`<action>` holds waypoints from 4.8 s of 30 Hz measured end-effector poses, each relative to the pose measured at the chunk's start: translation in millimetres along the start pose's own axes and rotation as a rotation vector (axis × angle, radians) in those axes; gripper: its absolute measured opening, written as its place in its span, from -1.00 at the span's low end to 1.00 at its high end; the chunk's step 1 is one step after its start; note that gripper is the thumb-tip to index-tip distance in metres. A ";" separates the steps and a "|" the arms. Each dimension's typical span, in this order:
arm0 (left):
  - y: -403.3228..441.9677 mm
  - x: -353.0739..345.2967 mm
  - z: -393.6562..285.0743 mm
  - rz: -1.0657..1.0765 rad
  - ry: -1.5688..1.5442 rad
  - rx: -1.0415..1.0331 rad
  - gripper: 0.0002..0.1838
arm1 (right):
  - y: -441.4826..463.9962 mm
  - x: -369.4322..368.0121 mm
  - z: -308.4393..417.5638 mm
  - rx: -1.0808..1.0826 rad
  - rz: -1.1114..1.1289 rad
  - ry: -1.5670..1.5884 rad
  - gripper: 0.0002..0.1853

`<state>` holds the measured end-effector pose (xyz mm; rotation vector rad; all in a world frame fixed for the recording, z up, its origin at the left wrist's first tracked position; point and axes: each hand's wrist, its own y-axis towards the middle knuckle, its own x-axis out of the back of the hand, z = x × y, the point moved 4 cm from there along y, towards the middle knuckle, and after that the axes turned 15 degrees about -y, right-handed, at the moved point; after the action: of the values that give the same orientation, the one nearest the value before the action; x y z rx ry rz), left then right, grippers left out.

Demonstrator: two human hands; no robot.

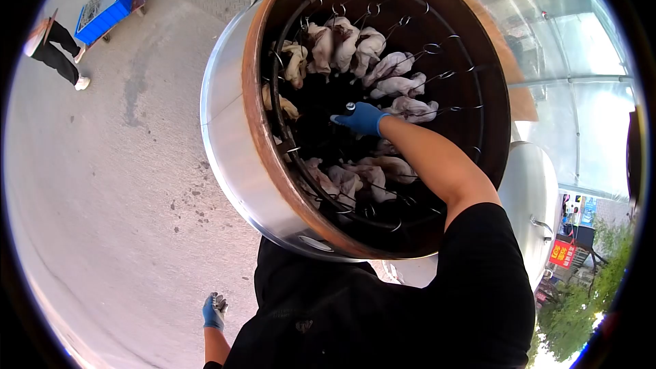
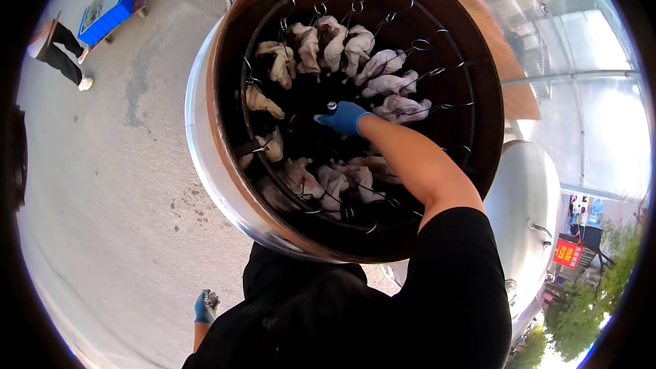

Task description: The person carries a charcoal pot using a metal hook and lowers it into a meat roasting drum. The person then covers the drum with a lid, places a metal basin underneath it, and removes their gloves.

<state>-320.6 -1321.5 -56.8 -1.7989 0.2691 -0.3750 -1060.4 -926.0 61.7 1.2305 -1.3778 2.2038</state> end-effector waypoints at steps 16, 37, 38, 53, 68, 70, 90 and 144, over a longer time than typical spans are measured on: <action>18.3 -49.3 -45.8 0.136 0.009 -0.085 -0.57 | -1.4 24.2 1.6 -0.151 -0.255 0.116 -0.44; 31.2 -200.8 -121.8 0.421 0.246 -0.241 -0.66 | -251.8 262.9 108.9 -0.127 -0.583 0.036 -0.40; 28.2 -216.5 -131.8 0.458 0.260 -0.315 -0.64 | -275.1 268.2 113.7 -0.117 -0.659 0.134 -0.45; -407.7 -373.5 -82.8 1.749 0.361 -0.788 -0.58 | -553.9 43.9 219.4 0.002 -1.640 1.028 -0.27; -450.4 -240.8 240.7 1.738 1.328 0.685 -0.56 | -648.3 -340.0 383.0 -0.171 -1.993 2.118 -0.32; -436.5 -227.0 262.4 1.664 1.458 0.716 -0.64 | -665.0 -357.2 411.0 -0.301 -1.922 1.921 -0.18; -344.3 -359.4 207.8 1.678 1.765 0.194 -0.50 | -523.7 -327.8 311.1 -0.756 -1.363 2.163 -0.60; 63.7 40.8 88.8 0.047 0.166 -0.140 -0.70 | -701.7 107.4 -128.2 -0.672 -0.767 -0.232 -0.81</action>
<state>-247.5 -1273.9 -134.3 -1.8976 0.4625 -0.4829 -767.8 -480.1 547.5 1.4242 -1.2570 1.0019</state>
